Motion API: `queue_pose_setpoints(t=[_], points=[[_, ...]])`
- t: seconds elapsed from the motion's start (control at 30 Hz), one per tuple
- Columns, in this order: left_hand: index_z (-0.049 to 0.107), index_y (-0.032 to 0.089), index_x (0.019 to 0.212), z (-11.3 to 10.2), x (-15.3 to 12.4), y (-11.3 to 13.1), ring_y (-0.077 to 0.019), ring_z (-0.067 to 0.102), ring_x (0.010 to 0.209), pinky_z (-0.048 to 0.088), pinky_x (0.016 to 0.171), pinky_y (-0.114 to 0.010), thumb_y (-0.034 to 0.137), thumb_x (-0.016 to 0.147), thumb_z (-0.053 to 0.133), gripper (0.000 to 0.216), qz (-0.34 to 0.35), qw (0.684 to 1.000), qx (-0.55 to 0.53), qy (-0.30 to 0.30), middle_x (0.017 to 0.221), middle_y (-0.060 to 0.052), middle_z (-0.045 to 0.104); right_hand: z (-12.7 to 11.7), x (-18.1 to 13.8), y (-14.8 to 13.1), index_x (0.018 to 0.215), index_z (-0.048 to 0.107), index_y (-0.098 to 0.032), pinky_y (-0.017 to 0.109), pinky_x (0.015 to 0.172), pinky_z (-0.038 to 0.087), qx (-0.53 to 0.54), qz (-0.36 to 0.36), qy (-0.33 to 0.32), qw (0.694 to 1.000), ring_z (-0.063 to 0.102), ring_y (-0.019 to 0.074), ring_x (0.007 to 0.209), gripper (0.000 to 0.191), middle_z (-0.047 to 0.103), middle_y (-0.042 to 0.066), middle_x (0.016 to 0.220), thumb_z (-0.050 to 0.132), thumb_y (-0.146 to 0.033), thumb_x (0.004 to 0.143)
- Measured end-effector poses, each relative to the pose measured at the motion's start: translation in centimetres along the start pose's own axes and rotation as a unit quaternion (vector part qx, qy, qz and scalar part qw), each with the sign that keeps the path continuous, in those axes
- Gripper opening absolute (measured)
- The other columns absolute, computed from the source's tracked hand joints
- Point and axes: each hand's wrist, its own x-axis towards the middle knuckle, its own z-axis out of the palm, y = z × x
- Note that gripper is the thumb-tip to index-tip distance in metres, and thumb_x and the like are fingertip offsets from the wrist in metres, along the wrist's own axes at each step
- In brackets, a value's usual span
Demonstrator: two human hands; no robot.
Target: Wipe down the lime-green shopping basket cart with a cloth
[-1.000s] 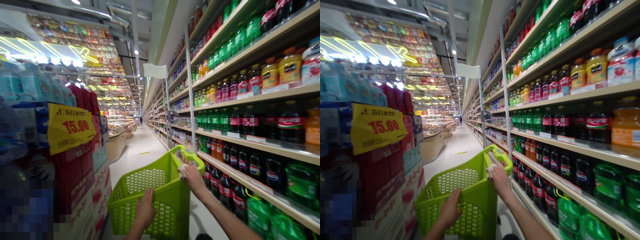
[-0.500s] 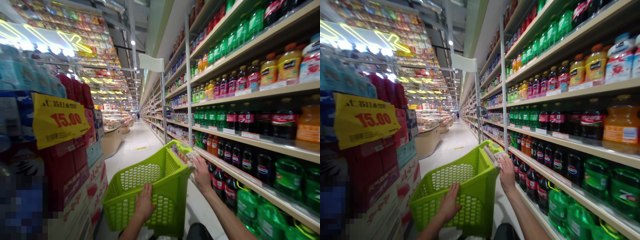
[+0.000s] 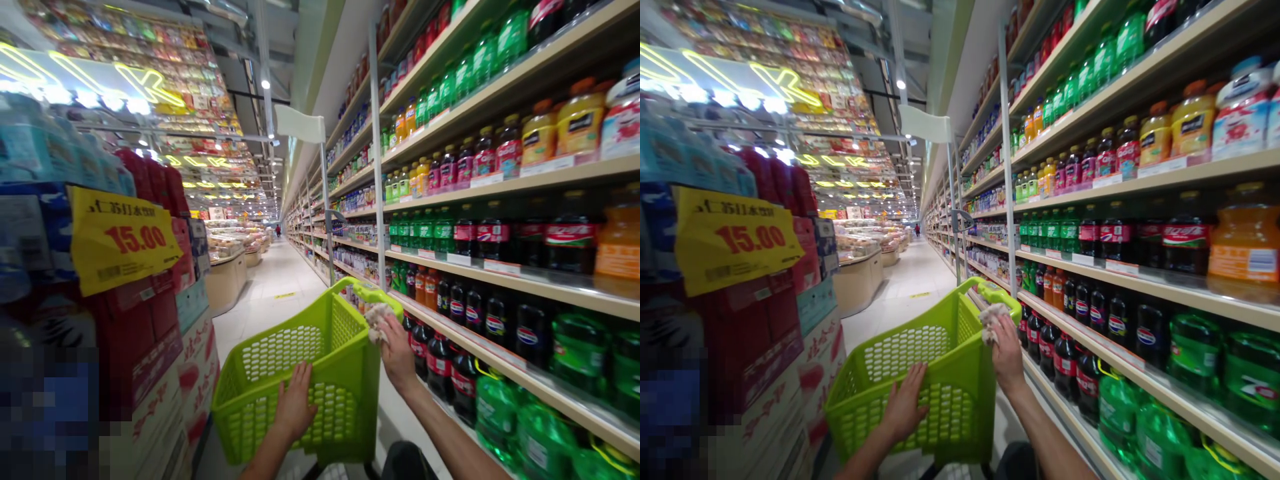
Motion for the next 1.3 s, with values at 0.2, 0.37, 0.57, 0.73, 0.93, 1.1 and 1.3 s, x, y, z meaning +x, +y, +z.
queue_pose_setpoints(t=[0.2, 0.37, 0.57, 0.73, 0.93, 1.1, 1.3], points=[[0.02, 0.014, 0.136, 1.0, -0.6, -2.5, -0.0222, 0.011, 0.133, 0.013, 0.105, -0.051, 0.01, 0.065, 0.041, 0.074, -0.044, 0.998, 0.038, 0.025, 0.144, -0.006, 0.013, 7.4, -4.1, -5.4, 0.099, 0.063, -0.019, 0.043, 0.091, 0.042, -0.002, -0.153, -0.158, 0.975, 0.041, 0.0228, 0.119, 0.04, 0.057, 0.009, 0.116, 0.038, -0.001, 0.074], [0.023, 0.013, 0.135, 0.9, -1.1, -3.4, -0.0231, 0.014, 0.132, 0.013, 0.105, -0.052, 0.011, 0.066, 0.041, 0.071, -0.043, 0.998, 0.026, 0.033, 0.143, -0.006, 0.016, 6.8, -2.3, -5.3, 0.107, 0.059, -0.016, 0.042, 0.093, 0.04, -0.017, -0.142, -0.198, 0.97, 0.044, 0.0224, 0.116, 0.039, 0.056, 0.011, 0.117, 0.04, -0.002, 0.075], [0.023, 0.014, 0.135, 0.9, -1.2, -3.9, -0.0223, 0.013, 0.132, 0.015, 0.103, -0.055, 0.009, 0.07, 0.033, 0.066, -0.072, 0.997, -0.006, 0.028, 0.144, -0.005, 0.015, 8.5, -2.7, -6.7, 0.103, 0.061, -0.017, 0.045, 0.095, 0.037, -0.026, -0.111, -0.217, 0.97, 0.047, 0.0237, 0.113, 0.036, 0.058, 0.011, 0.114, 0.041, -0.004, 0.076], [0.03, 0.013, 0.132, 0.6, -1.3, -4.3, -0.0222, 0.02, 0.131, 0.011, 0.105, -0.053, 0.004, 0.07, 0.028, 0.063, -0.064, 0.996, -0.044, 0.044, 0.141, -0.007, 0.024, 9.9, -4.0, -10.7, 0.106, 0.059, -0.02, 0.045, 0.096, 0.033, 0.028, -0.132, -0.301, 0.944, 0.045, 0.0234, 0.115, 0.035, 0.056, 0.01, 0.117, 0.044, -0.008, 0.078], [0.025, 0.016, 0.134, -0.9, 1.8, -0.2, -0.0181, 0.024, 0.129, 0.011, 0.107, -0.044, 0.016, 0.078, 0.031, 0.056, 0.007, 0.968, -0.224, 0.113, 0.141, -0.007, 0.029, 5.8, 1.4, -10.1, 0.119, 0.047, -0.019, 0.042, 0.096, 0.03, 0.008, -0.027, -0.404, 0.914, 0.053, 0.0209, 0.103, 0.047, 0.059, 0.01, 0.113, 0.048, -0.011, 0.073], [0.045, 0.021, 0.121, -0.6, 4.5, 3.9, -0.0216, 0.045, 0.112, 0.023, 0.101, -0.042, 0.034, 0.076, 0.042, 0.046, 0.026, 0.961, -0.255, 0.107, 0.121, -0.006, 0.052, 3.5, 2.3, -6.7, 0.118, 0.047, -0.019, 0.055, 0.099, 0.013, -0.038, -0.072, -0.408, 0.91, 0.048, 0.0266, 0.11, 0.053, 0.056, 0.011, 0.116, 0.058, -0.026, 0.067], [0.055, 0.026, 0.104, 1.1, 4.8, 3.2, -0.0202, 0.049, 0.104, 0.022, 0.1, -0.044, 0.023, 0.078, 0.042, 0.029, 0.037, 0.979, -0.111, 0.167, 0.109, -0.003, 0.058, 2.4, 2.4, -3.0, 0.107, 0.054, -0.021, 0.051, 0.098, 0.019, -0.069, -0.118, -0.311, 0.941, 0.054, 0.0224, 0.101, 0.033, 0.063, 0.007, 0.104, 0.053, -0.023, 0.074]])
